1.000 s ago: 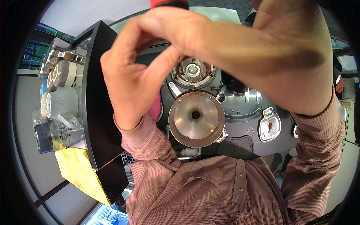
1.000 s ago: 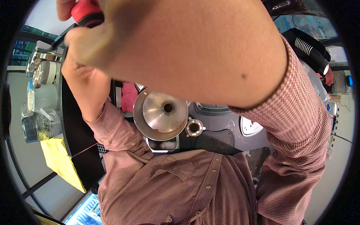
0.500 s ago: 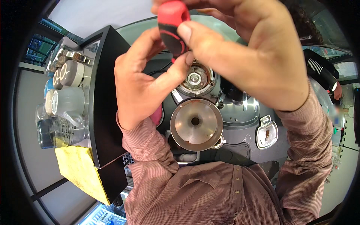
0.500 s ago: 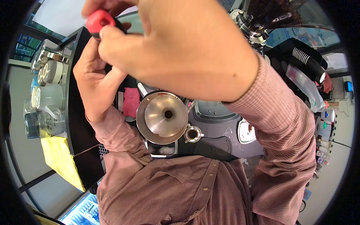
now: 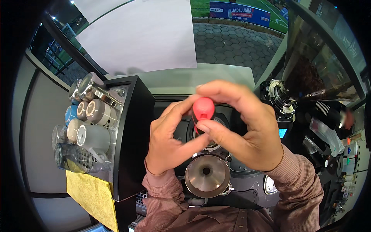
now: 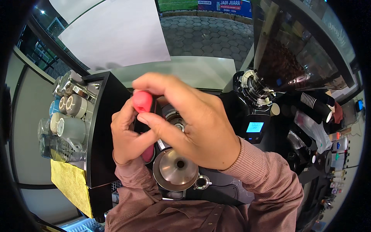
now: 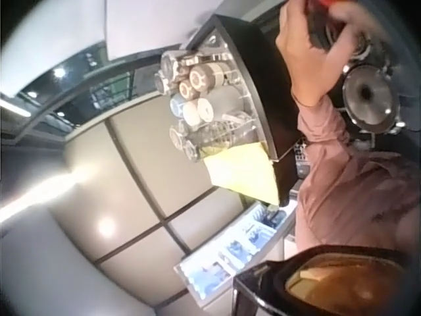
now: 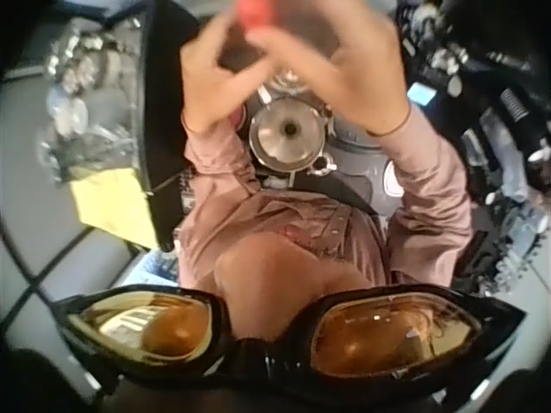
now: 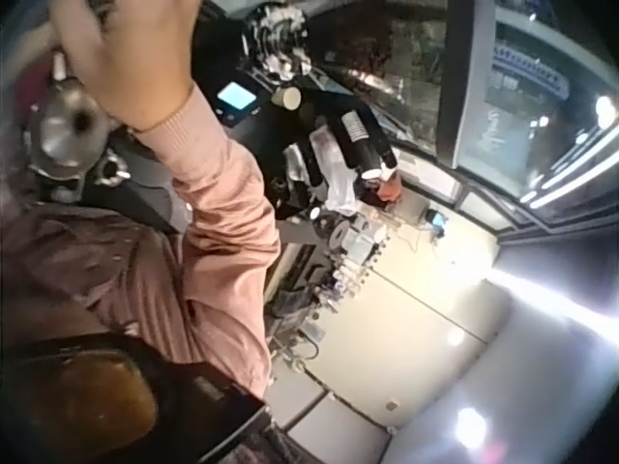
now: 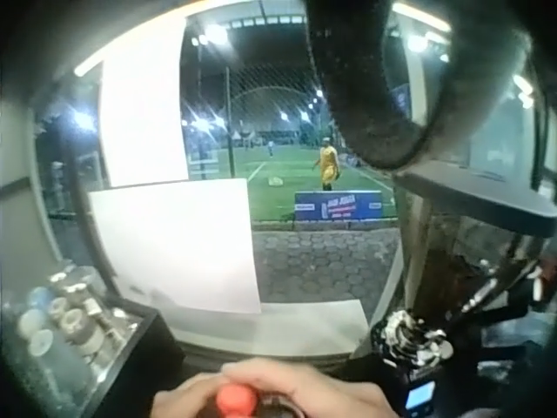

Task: Cleaning and repairing the internal burr assembly of a professional coffee grinder using a screwdriver and cloth.

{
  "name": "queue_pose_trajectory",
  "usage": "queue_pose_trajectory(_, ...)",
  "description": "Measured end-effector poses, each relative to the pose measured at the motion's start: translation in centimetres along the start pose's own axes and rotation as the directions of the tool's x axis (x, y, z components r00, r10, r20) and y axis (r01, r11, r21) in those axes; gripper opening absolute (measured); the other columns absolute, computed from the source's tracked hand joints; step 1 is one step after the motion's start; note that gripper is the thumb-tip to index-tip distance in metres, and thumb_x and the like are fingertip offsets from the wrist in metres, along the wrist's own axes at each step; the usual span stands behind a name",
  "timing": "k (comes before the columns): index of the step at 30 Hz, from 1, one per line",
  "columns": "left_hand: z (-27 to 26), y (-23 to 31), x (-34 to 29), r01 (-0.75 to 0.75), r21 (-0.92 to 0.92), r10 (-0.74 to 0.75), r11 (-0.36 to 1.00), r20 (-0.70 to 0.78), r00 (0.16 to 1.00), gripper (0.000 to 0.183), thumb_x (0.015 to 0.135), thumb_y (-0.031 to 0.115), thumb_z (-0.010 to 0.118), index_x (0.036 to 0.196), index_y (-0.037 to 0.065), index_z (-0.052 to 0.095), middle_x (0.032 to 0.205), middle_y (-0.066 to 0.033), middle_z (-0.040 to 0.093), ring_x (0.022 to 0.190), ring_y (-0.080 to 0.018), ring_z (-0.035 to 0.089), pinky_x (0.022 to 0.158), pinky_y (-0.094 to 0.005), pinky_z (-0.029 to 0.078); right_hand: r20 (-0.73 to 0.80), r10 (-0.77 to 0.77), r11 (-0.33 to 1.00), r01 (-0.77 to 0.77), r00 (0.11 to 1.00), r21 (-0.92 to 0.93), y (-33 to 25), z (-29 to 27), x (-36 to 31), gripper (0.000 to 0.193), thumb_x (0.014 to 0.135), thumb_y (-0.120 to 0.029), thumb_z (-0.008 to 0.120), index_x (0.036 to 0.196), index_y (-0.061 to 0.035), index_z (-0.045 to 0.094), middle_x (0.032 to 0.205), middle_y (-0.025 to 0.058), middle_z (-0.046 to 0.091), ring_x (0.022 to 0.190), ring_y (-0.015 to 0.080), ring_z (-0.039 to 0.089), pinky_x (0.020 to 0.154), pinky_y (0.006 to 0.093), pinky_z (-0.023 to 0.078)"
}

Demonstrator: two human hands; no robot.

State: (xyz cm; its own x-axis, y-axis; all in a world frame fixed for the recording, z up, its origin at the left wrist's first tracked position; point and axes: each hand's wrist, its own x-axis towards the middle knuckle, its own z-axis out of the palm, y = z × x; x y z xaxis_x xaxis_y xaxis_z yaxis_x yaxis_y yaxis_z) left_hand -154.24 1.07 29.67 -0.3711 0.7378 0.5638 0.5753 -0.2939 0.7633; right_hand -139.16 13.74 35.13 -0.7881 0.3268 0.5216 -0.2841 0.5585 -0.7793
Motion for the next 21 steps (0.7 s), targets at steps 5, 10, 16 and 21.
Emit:
queue_pose_trajectory(5, -0.5, -0.5, 0.1, 0.038, 0.079, -0.036, 0.996, -0.027, 0.999, 0.049, 0.071, 0.006, 0.086, 0.116, -0.003, 0.07, 0.103, -0.0143, 0.074, 0.09, -0.0199, 0.073, 0.08, -0.0312, 0.057, 0.004, -0.13, 0.974, 0.129, 0.991, -0.184, -0.4, -0.1, 1.1, 0.047, 0.087, -0.002, 0.075, 0.132, 0.0021, 0.061, 0.125, 0.0181, 0.068, 0.119, 0.0265, 0.066, 0.103, 0.0361, 0.05)
queue_pose_trajectory(10, 0.3, -1.2, 0.3, -0.01, -0.077, 0.005, 0.997, -0.06, 0.998, 0.056, 0.073, 0.005, 0.084, 0.126, -0.003, 0.067, 0.108, -0.0154, 0.073, 0.094, -0.0224, 0.072, 0.086, -0.0329, 0.057, -0.014, -0.073, 0.997, 0.073, 0.997, -0.02, 1.5, 0.5, 1.0, 0.049, 0.086, -0.008, 0.077, 0.132, 0.0021, 0.062, 0.121, 0.0171, 0.068, 0.113, 0.027, 0.067, 0.1, 0.0381, 0.051)
queue_pose_trajectory(16, 0.4, -0.8, 0.0, 0.056, 0.042, -0.054, 0.998, -0.055, 0.997, 0.057, 0.075, 0.003, 0.082, 0.128, -0.004, 0.066, 0.11, -0.0154, 0.074, 0.099, -0.0213, 0.072, 0.088, -0.033, 0.057, 0.003, -0.124, 0.977, 0.122, 0.992, -0.175, 1.4, -0.1, 1.3, 0.045, 0.089, 0.0, 0.068, 0.132, 0.0048, 0.058, 0.123, 0.0167, 0.066, 0.106, 0.0228, 0.067, 0.094, 0.0346, 0.052)
queue_pose_trajectory(21, -0.5, -0.6, 0.1, 0.081, 0.03, -0.08, 0.996, -0.035, 0.996, 0.047, 0.076, 0.006, 0.083, 0.119, -0.004, 0.068, 0.102, -0.0123, 0.074, 0.089, -0.0187, 0.073, 0.082, -0.0313, 0.057, -0.086, -0.132, 0.99, 0.127, 0.987, -0.061, 1.3, 0.8, 1.5, 0.041, 0.085, -0.006, 0.079, 0.123, -0.0021, 0.066, 0.121, 0.0121, 0.067, 0.105, 0.0205, 0.067, 0.091, 0.0321, 0.052)
